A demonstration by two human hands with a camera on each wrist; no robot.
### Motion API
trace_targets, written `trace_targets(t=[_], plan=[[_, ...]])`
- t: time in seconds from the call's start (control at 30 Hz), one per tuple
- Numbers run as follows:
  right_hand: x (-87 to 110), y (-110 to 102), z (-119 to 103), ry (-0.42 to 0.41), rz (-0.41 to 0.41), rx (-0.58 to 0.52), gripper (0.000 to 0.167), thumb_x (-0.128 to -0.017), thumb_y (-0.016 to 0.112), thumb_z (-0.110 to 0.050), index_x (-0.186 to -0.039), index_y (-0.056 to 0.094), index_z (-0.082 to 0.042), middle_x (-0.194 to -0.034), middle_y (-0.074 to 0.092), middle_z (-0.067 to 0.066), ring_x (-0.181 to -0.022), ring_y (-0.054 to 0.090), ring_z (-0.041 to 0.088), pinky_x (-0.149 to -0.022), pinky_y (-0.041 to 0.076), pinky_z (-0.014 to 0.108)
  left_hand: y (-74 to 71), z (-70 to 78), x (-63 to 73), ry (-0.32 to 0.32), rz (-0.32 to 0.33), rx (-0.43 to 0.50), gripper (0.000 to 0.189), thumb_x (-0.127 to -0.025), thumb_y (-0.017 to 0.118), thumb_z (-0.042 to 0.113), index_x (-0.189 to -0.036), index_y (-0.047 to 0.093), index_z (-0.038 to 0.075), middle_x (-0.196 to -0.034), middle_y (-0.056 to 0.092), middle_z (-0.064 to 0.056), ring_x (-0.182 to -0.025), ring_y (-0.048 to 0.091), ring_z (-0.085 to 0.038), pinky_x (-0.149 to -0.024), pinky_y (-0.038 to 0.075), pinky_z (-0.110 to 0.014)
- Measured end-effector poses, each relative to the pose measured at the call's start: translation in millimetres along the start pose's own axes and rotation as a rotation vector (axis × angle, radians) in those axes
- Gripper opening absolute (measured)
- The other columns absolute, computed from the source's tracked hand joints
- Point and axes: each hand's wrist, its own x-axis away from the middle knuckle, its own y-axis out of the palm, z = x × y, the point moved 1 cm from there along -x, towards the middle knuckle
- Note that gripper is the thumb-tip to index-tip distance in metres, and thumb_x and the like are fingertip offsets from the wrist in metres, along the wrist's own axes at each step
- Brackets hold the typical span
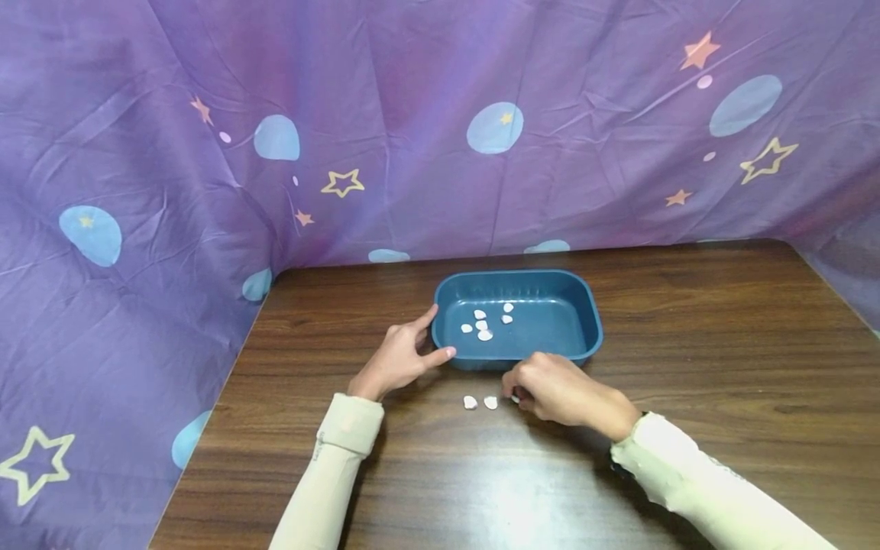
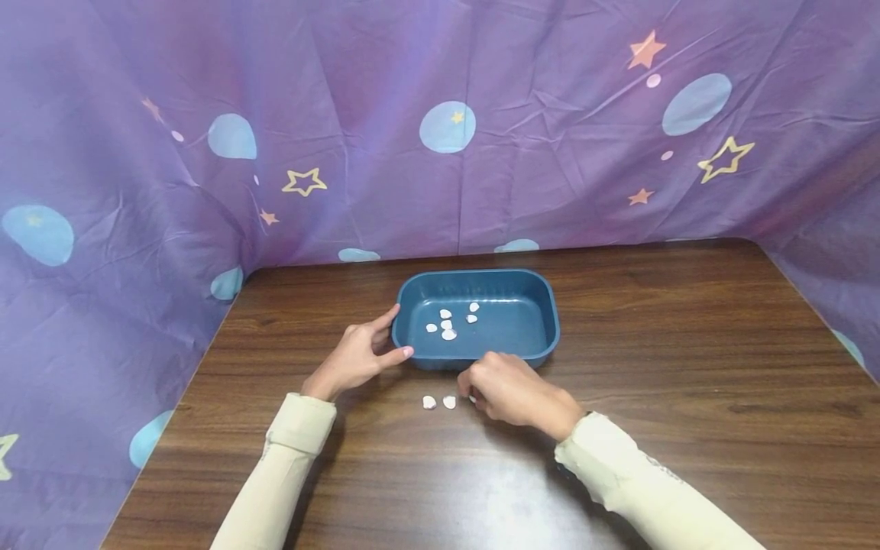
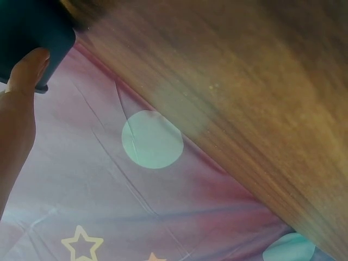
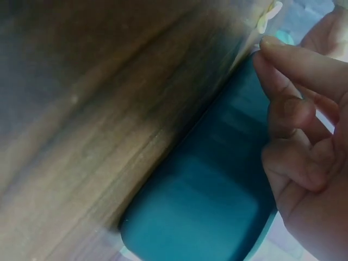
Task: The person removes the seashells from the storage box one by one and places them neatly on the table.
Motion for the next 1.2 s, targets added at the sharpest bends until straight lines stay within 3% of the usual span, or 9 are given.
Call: trace_targets(t=[0.4,0.7,1.2], plan=[[-6.4,3.8,-3.1,-0.006,-0.027,0.024,0.029,-0.065,0.075,0.004,-0.074,0.070,-0.023,-0.058,0.053,-0.016,-0.056,0.047,-0.001,-0.050,0.045,0.020,-0.5,-0.6,0.5,0.003,0.004,-0.008,0.088,-0.088,0.077,0.035,-0.156,0.031,0.003,-0.154,0.041,-0.021,-0.133,0.057,-0.027,-0.114,0.044,-0.035],[-6.8,7.9,-5.5,-0.014,-0.015,0.089,0.027,-0.066,0.078,0.003,-0.071,0.067,-0.022,-0.061,0.057,-0.012,-0.057,0.053,0.004,-0.050,0.048,0.026,-1.5,1.8,1.5,-0.003,-0.004,-0.043,0.089,-0.089,0.076,0.038,-0.157,0.030,0.005,-0.151,0.046,-0.020,-0.132,0.058,-0.025,-0.116,0.042,-0.036],[-5.0,8.0,-4.6,0.013,-0.029,0.066,0.029,-0.065,0.077,0.003,-0.071,0.067,-0.023,-0.062,0.058,-0.014,-0.058,0.051,0.001,-0.050,0.045,0.023,-1.4,2.7,-0.1,-0.010,-0.010,-0.015,0.088,-0.088,0.078,0.034,-0.157,0.030,0.004,-0.150,0.046,-0.020,-0.132,0.058,-0.025,-0.116,0.043,-0.034]])
